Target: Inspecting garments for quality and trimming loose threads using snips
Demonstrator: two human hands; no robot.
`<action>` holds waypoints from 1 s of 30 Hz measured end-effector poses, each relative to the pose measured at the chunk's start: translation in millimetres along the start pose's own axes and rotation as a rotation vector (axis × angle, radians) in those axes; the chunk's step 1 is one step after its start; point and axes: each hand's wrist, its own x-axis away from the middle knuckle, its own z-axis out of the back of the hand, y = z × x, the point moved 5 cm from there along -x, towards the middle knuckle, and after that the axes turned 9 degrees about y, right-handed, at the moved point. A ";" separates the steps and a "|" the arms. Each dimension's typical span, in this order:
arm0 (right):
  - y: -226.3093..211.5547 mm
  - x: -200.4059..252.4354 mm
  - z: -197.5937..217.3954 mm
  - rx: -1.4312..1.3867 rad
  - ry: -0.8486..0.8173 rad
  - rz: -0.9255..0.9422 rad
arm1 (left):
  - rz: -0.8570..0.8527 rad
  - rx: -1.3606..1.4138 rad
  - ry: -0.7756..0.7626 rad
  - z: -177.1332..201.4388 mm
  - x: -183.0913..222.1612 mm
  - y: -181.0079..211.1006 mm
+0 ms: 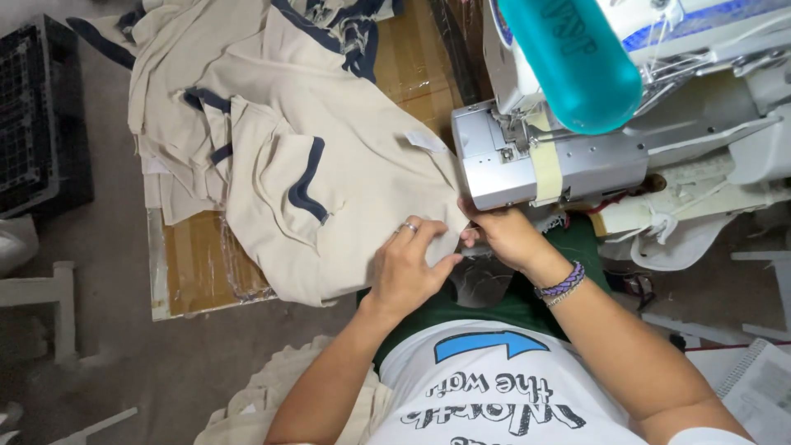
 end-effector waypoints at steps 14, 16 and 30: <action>-49.4 37.6 -31.1 0.381 -0.170 0.116 | 0.162 0.180 0.098 9.0 -6.5 -10.4; -69.9 49.5 -41.9 0.404 -0.212 0.163 | 0.209 0.209 0.089 11.4 -8.4 -11.9; -32.7 47.5 -12.1 0.442 -0.086 0.816 | 0.185 0.160 0.112 81.1 -30.5 -23.1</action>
